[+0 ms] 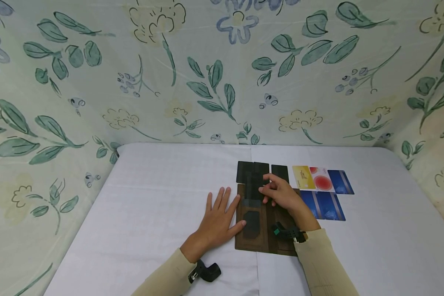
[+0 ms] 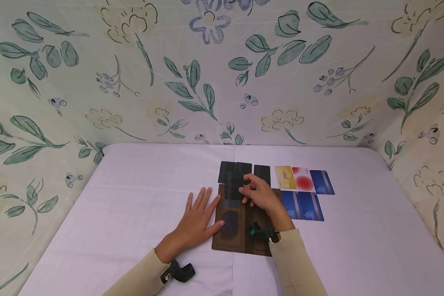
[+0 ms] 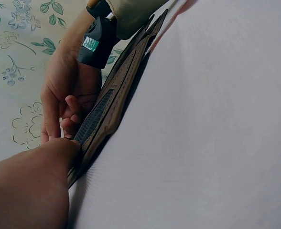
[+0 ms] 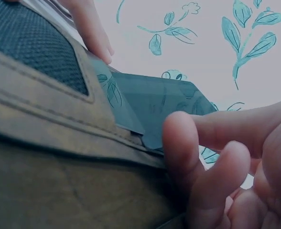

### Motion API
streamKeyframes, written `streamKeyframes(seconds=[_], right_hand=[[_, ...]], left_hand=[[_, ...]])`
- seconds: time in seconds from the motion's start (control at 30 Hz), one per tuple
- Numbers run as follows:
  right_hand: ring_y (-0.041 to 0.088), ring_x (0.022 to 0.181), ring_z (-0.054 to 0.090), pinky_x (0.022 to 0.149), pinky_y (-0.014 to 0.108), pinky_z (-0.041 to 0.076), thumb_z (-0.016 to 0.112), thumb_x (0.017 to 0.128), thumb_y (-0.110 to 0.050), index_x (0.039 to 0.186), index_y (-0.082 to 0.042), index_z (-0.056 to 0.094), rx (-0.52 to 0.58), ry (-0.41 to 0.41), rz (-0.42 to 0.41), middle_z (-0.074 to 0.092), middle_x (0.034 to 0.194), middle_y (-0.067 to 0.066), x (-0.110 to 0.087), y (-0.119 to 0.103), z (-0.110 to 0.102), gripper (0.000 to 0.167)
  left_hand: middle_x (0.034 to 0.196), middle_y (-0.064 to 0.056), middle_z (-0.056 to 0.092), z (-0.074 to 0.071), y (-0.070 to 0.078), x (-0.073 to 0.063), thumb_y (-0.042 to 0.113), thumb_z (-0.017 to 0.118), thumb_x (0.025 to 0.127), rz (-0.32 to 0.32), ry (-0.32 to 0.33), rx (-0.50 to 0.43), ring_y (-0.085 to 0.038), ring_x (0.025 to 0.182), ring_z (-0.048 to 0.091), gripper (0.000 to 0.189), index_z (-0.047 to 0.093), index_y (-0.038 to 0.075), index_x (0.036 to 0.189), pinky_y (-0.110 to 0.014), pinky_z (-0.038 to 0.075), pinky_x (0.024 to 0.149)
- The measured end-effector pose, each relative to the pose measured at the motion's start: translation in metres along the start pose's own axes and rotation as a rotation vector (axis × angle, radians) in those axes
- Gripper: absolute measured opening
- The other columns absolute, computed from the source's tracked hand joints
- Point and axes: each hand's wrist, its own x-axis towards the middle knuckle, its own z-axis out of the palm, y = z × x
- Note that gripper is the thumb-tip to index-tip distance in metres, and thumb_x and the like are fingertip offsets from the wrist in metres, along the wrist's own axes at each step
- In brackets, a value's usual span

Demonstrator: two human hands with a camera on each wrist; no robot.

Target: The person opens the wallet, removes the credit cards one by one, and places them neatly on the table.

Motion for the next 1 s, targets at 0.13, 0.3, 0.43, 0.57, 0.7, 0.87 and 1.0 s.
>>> streamKeyframes(seconds=[0.13,0.3,0.43,0.57,0.7,0.87,1.0], right_hand=[[0.022,0.063,0.064,0.048,0.027,0.046,0.06,0.095,-0.011,0.134,0.001,0.042,-0.001,0.004,-0.002,0.064,0.087,0.021,0.008,0.015,-0.001,0.044],[0.019,0.063,0.064,0.048,0.027,0.047,0.065,0.093,-0.015,0.129,0.001,0.047,-0.021,0.004,-0.006,0.065,0.084,0.014,0.011,0.02,0.0,0.044],[0.02,0.063,0.064,0.047,0.027,0.047,0.068,0.09,-0.012,0.119,0.003,0.051,-0.025,-0.011,-0.025,0.063,0.083,0.012,0.01,0.019,0.0,0.036],[0.019,0.063,0.065,0.047,0.027,0.046,0.067,0.09,-0.007,0.114,0.004,0.052,-0.009,-0.023,-0.043,0.062,0.083,0.012,0.011,0.019,0.001,0.031],[0.019,0.063,0.065,0.047,0.026,0.047,0.067,0.09,-0.009,0.114,0.004,0.052,-0.008,-0.027,-0.051,0.063,0.084,0.015,0.012,0.021,0.001,0.032],[0.021,0.065,0.065,0.049,0.027,0.048,0.062,0.094,-0.014,0.118,0.003,0.053,-0.03,-0.027,-0.035,0.063,0.084,0.016,0.011,0.022,-0.002,0.031],[0.02,0.067,0.065,0.052,0.027,0.049,0.061,0.095,-0.014,0.118,0.002,0.056,-0.029,-0.017,0.001,0.064,0.08,0.013,0.008,0.022,-0.003,0.028]], left_hand=[[0.16,-0.017,0.012,0.0,0.0,0.0,0.061,0.038,0.096,-0.003,-0.005,0.001,-0.033,0.147,0.004,0.075,0.023,0.016,0.155,-0.062,0.005,0.112],[0.16,-0.017,0.011,-0.001,-0.001,0.0,0.061,0.038,0.096,-0.004,-0.004,0.0,-0.033,0.147,0.004,0.075,0.023,0.016,0.155,-0.062,0.005,0.112],[0.16,-0.017,0.011,-0.001,-0.001,-0.001,0.061,0.037,0.097,-0.004,-0.006,-0.006,-0.033,0.147,0.004,0.075,0.023,0.015,0.155,-0.062,0.005,0.112],[0.16,-0.017,0.011,-0.001,-0.002,-0.001,0.06,0.037,0.097,-0.004,-0.005,-0.014,-0.033,0.147,0.004,0.075,0.023,0.015,0.155,-0.062,0.004,0.112],[0.16,-0.016,0.011,0.0,-0.002,-0.001,0.061,0.037,0.097,-0.005,-0.003,-0.01,-0.033,0.147,0.004,0.075,0.023,0.016,0.155,-0.061,0.004,0.112],[0.16,-0.016,0.011,0.0,-0.001,-0.001,0.061,0.036,0.096,-0.004,-0.005,-0.003,-0.034,0.147,0.004,0.075,0.023,0.016,0.155,-0.062,0.005,0.112],[0.16,-0.016,0.012,-0.001,0.0,-0.001,0.061,0.037,0.096,-0.001,-0.004,-0.006,-0.034,0.147,0.005,0.075,0.024,0.016,0.154,-0.062,0.005,0.112]])
